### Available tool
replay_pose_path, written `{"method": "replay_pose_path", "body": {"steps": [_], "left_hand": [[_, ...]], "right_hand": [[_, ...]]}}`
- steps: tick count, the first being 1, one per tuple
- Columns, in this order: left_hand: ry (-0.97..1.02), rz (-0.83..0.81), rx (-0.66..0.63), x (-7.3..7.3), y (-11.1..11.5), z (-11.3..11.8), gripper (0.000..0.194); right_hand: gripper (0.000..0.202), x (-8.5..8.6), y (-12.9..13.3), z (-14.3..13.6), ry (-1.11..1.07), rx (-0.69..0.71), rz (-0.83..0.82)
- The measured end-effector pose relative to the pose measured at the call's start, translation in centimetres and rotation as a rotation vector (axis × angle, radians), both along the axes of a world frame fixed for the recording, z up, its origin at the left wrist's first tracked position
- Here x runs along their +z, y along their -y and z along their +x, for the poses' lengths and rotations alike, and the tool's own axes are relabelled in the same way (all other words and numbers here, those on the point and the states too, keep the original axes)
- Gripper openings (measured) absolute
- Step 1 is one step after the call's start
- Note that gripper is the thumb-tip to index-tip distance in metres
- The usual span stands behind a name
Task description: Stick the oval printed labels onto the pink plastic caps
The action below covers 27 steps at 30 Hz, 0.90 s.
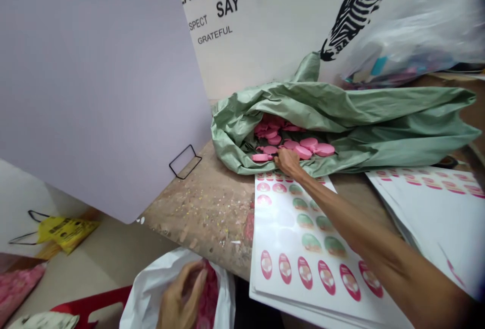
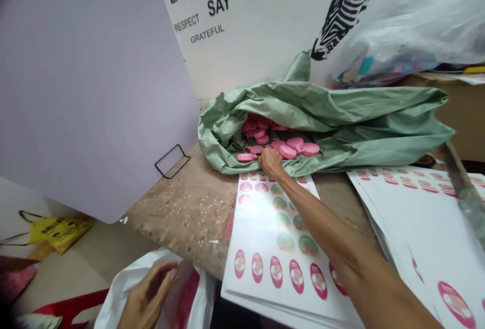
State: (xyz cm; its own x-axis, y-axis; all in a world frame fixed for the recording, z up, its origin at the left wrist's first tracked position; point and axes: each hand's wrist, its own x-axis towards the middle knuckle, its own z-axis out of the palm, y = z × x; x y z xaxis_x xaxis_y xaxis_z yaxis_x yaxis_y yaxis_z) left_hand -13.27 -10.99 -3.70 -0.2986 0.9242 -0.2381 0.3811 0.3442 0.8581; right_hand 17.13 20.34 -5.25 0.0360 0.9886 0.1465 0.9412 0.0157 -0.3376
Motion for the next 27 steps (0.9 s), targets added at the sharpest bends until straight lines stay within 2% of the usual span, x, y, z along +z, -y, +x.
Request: {"method": "replay_pose_path", "body": {"steps": [3, 5, 6, 8, 10, 12, 14, 17, 19, 21, 23, 27], "left_hand": [[0.243, 0.046, 0.029, 1.6, -4.7, 4.0, 0.047], [0.542, 0.055, 0.034, 1.9, -7.6, 6.7, 0.05], [0.762, -0.002, -0.017, 1.8, -8.7, 7.9, 0.053], [1.114, -0.22, -0.21, 1.5, -10.0, 10.1, 0.063], [1.292, -0.408, -0.356, 1.0, -10.1, 11.6, 0.061], [1.325, -0.459, -0.326, 0.4, -9.3, 12.6, 0.048], [1.298, -0.419, -0.191, 0.0, -8.4, 12.9, 0.04], [1.192, -0.242, -0.017, -0.3, -8.2, 12.6, 0.039], [1.099, -0.095, 0.065, -0.6, -8.9, 12.3, 0.04], [1.022, 0.002, 0.091, -1.1, -10.0, 12.1, 0.04], [0.953, 0.05, 0.051, -1.7, -11.1, 12.3, 0.041], [0.82, 0.104, -0.004, -3.0, -12.7, 13.1, 0.042]], "right_hand": [[0.033, 2.0, 3.5, 1.0, 0.021, 0.014, 0.073], [0.029, 3.4, 7.1, 1.2, 0.012, 0.145, 0.165], [0.026, 3.8, 9.1, 1.2, -0.009, 0.287, 0.252], [0.026, 4.2, 12.9, 1.0, -0.052, 0.551, 0.394], [0.026, 3.8, 15.6, 0.8, -0.091, 0.668, 0.452], [0.021, 2.9, 16.8, 1.0, -0.161, 0.678, 0.445], [0.019, 1.8, 16.5, 1.4, -0.273, 0.606, 0.388], [0.032, 0.0, 14.7, 1.6, -0.339, 0.354, 0.195], [0.029, -1.1, 13.6, 1.1, -0.282, 0.231, 0.102], [0.024, -1.9, 13.1, 0.4, -0.206, 0.198, 0.085], [0.019, -2.6, 13.1, -0.5, -0.143, 0.194, 0.103], [0.023, -3.4, 13.9, -1.3, -0.043, 0.194, 0.138]]}}
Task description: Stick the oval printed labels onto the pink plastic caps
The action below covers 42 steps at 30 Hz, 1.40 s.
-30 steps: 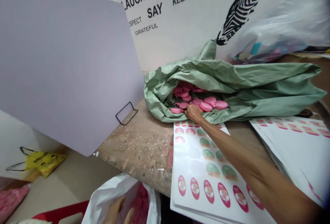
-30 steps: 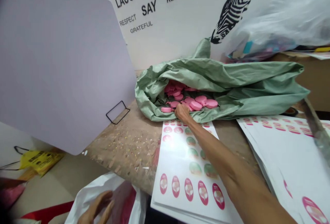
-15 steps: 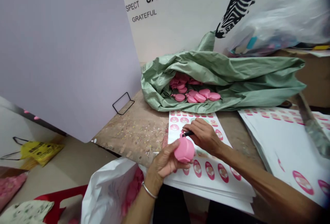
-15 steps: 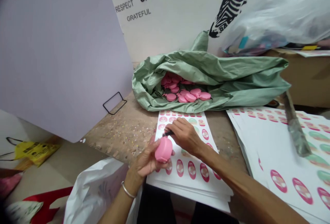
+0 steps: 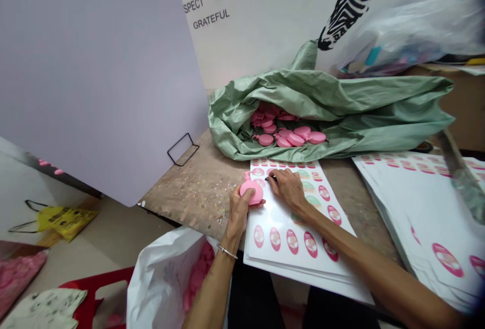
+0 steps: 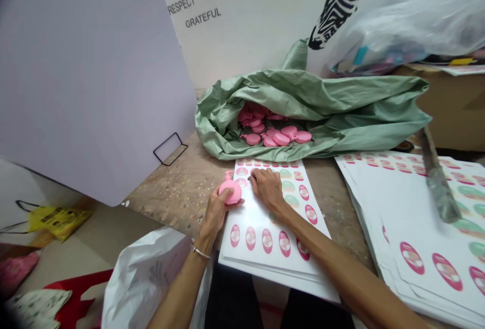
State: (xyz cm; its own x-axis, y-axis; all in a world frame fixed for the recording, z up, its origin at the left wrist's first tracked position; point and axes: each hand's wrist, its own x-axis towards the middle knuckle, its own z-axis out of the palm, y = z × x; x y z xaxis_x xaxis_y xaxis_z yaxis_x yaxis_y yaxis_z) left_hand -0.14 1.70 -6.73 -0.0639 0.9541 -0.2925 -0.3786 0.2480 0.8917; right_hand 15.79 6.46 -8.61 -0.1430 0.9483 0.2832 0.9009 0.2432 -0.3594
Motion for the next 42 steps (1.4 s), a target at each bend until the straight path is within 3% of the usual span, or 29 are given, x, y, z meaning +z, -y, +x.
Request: {"method": "replay_pose_path", "body": {"steps": [6, 14, 19, 23, 26, 30, 34, 38, 42], "left_hand": [[-0.037, 0.017, 0.073, -1.2, -1.1, 0.8, 0.037], [-0.053, 0.052, 0.025, -2.0, -1.2, 0.4, 0.044], [-0.068, 0.074, -0.002, -2.2, -1.0, 0.2, 0.046], [-0.048, 0.088, 0.012, -1.9, -0.8, 0.3, 0.047], [-0.011, 0.087, 0.028, -1.6, -0.7, 0.3, 0.045], [0.05, 0.076, 0.039, -0.8, 0.0, 0.0, 0.048], [0.183, 0.002, -0.014, 1.2, 1.2, -0.3, 0.054], [0.301, -0.066, -0.062, 3.3, 2.4, 0.1, 0.051], [0.348, -0.103, -0.084, 4.3, 3.0, 0.6, 0.052]], "right_hand": [[0.027, -0.3, 0.3, 0.2, 0.035, 0.017, -0.002], [0.016, 0.3, -0.3, 0.0, -0.11, -0.049, -0.155], [0.024, 1.1, -2.8, 0.0, -0.279, -0.114, -0.369], [0.036, 1.5, -5.1, -0.2, -0.477, -0.059, -0.547], [0.047, 2.3, -5.4, -0.1, -0.625, -0.037, -0.584], [0.057, 4.1, -3.9, 1.1, -0.778, -0.024, -0.53], [0.052, 5.7, -0.8, 1.7, -0.912, 0.059, -0.407], [0.041, 6.6, 2.7, 0.7, -0.893, 0.203, -0.345], [0.037, 7.1, 4.6, -0.1, -0.878, 0.21, -0.263]]}}
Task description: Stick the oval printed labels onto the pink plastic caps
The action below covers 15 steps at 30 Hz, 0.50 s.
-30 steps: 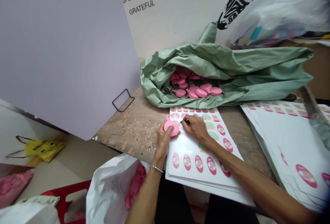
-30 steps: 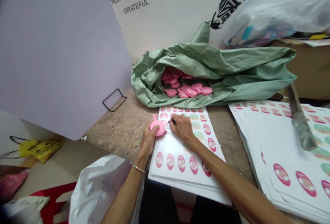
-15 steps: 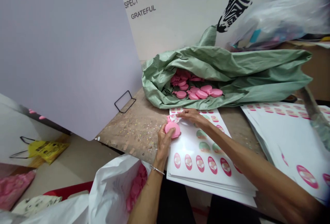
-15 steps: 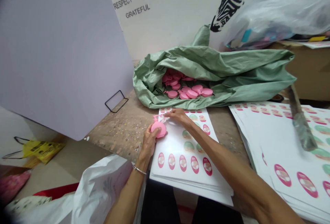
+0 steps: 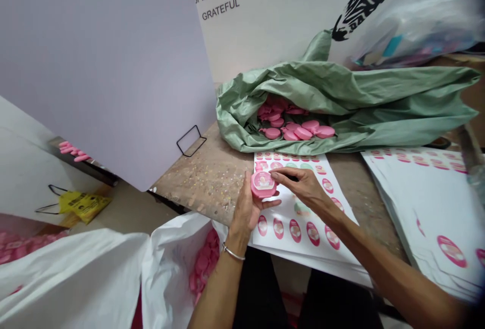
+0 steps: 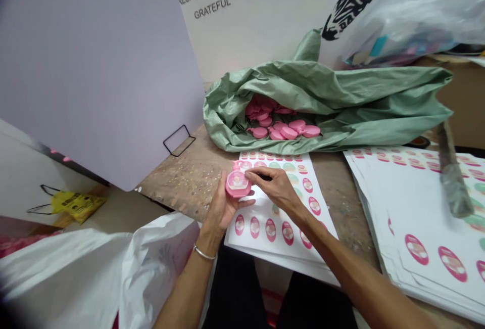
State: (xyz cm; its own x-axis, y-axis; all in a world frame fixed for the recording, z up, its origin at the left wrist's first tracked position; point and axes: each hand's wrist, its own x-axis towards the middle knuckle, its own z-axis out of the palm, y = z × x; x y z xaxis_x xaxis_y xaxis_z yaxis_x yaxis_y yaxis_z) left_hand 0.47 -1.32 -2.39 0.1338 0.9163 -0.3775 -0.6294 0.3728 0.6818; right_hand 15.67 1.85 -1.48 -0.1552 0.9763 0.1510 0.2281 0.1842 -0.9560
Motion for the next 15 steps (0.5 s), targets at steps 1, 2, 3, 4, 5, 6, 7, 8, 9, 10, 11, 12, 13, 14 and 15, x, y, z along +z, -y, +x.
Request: {"method": "replay_pose_path", "body": {"steps": [1, 2, 3, 4, 5, 6, 7, 8, 9, 10, 11, 12, 13, 14, 15], "left_hand": [[0.0, 0.001, 0.001, 0.14, 0.12, 0.07, 0.051], [-0.002, 0.003, 0.004, 0.26, 0.23, 0.11, 0.051], [-0.005, 0.005, 0.004, 0.37, 0.33, 0.14, 0.051], [-0.008, 0.007, 0.005, 0.47, 0.41, 0.15, 0.051], [-0.012, 0.008, 0.006, 0.56, 0.48, 0.15, 0.051], [-0.016, 0.008, 0.007, 0.64, 0.53, 0.16, 0.051], [-0.018, 0.008, 0.01, 0.71, 0.57, 0.17, 0.051], [-0.017, 0.006, 0.014, 0.77, 0.58, 0.18, 0.051], [-0.016, 0.004, 0.018, 0.81, 0.59, 0.18, 0.052], [-0.013, 0.002, 0.02, 0.83, 0.59, 0.19, 0.052], [-0.009, 0.0, 0.02, 0.85, 0.58, 0.19, 0.053], [-0.004, 0.0, 0.019, 0.86, 0.57, 0.18, 0.053], [0.001, 0.0, 0.017, 0.87, 0.56, 0.17, 0.054], [0.005, -0.001, 0.017, 0.88, 0.54, 0.15, 0.054], [0.008, -0.004, 0.018, 0.89, 0.53, 0.13, 0.054]], "right_hand": [[0.036, 0.04, 0.21, -0.06, -0.003, -0.01, 0.014], [0.036, 0.06, 0.36, -0.08, -0.002, -0.016, 0.025], [0.035, 0.05, 0.47, -0.08, 0.001, -0.021, 0.034], [0.034, 0.03, 0.56, -0.07, 0.004, -0.027, 0.041], [0.033, 0.0, 0.65, -0.06, 0.007, -0.034, 0.046], [0.032, -0.02, 0.72, -0.06, 0.009, -0.042, 0.051], [0.031, -0.04, 0.8, -0.07, 0.01, -0.049, 0.053], [0.031, -0.04, 0.86, -0.09, 0.01, -0.058, 0.057], [0.03, -0.04, 0.93, -0.12, 0.009, -0.063, 0.06], [0.03, -0.04, 0.98, -0.15, 0.007, -0.068, 0.064], [0.03, -0.03, 1.02, -0.18, 0.005, -0.072, 0.068], [0.03, -0.01, 1.05, -0.22, 0.005, -0.075, 0.073], [0.03, 0.01, 1.08, -0.25, 0.007, -0.074, 0.076], [0.03, 0.03, 1.09, -0.29, 0.01, -0.073, 0.079], [0.03, 0.06, 1.11, -0.32, 0.015, -0.073, 0.082]]}}
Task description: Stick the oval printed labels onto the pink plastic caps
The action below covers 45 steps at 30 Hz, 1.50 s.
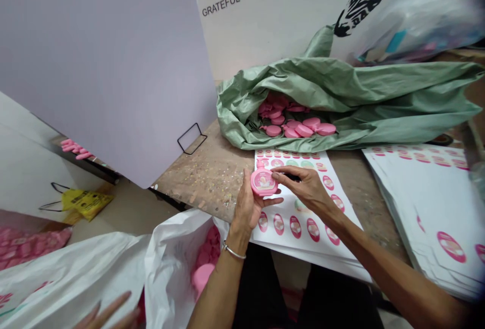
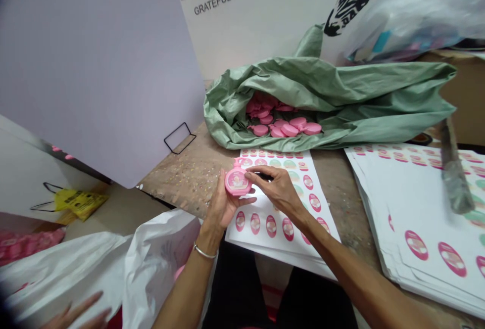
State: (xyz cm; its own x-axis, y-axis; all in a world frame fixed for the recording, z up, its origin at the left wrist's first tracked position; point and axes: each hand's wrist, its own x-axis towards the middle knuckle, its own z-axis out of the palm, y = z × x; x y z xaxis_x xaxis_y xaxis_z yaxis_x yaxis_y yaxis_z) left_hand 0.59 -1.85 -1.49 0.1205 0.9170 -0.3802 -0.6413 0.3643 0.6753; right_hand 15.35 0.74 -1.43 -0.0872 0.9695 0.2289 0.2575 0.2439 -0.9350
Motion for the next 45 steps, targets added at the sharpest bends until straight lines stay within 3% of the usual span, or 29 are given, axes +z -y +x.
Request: {"method": "replay_pose_path", "body": {"steps": [23, 29, 33, 35, 37, 41, 43, 45], "left_hand": [[-0.011, 0.04, -0.027, 0.1, 0.0, 0.2, 0.059], [-0.061, 0.139, -0.059, 0.5, 0.3, 0.1, 0.045], [-0.085, 0.145, -0.017, 0.7, 0.4, 0.2, 0.044], [-0.099, 0.142, 0.001, 0.7, 0.5, 0.2, 0.043], [-0.112, 0.144, -0.019, 0.9, 0.6, 0.2, 0.043], [-0.163, 0.197, -0.156, 1.4, 1.2, 0.3, 0.043], [-0.206, 0.191, -0.181, 1.5, 2.0, -0.3, 0.049], [-0.279, 0.137, -0.168, 1.3, 3.4, -1.7, 0.054]], "right_hand": [[0.026, 0.4, 0.2, -0.1, -0.019, -0.035, 0.001], [0.027, 0.2, 0.3, -0.2, 0.007, -0.041, 0.025], [0.031, 0.5, 0.4, 0.4, 0.226, -0.086, 0.152], [0.032, 1.0, 0.3, 0.9, 0.435, -0.209, 0.257], [0.038, 1.4, 0.1, 1.1, 0.514, -0.292, 0.309], [0.072, 1.1, -0.3, 0.1, 0.3, -0.072, 0.221], [0.078, 0.2, -1.2, -0.2, 0.279, -0.008, 0.189], [0.075, -1.0, -2.9, 0.6, 0.347, -0.031, 0.197]]}}
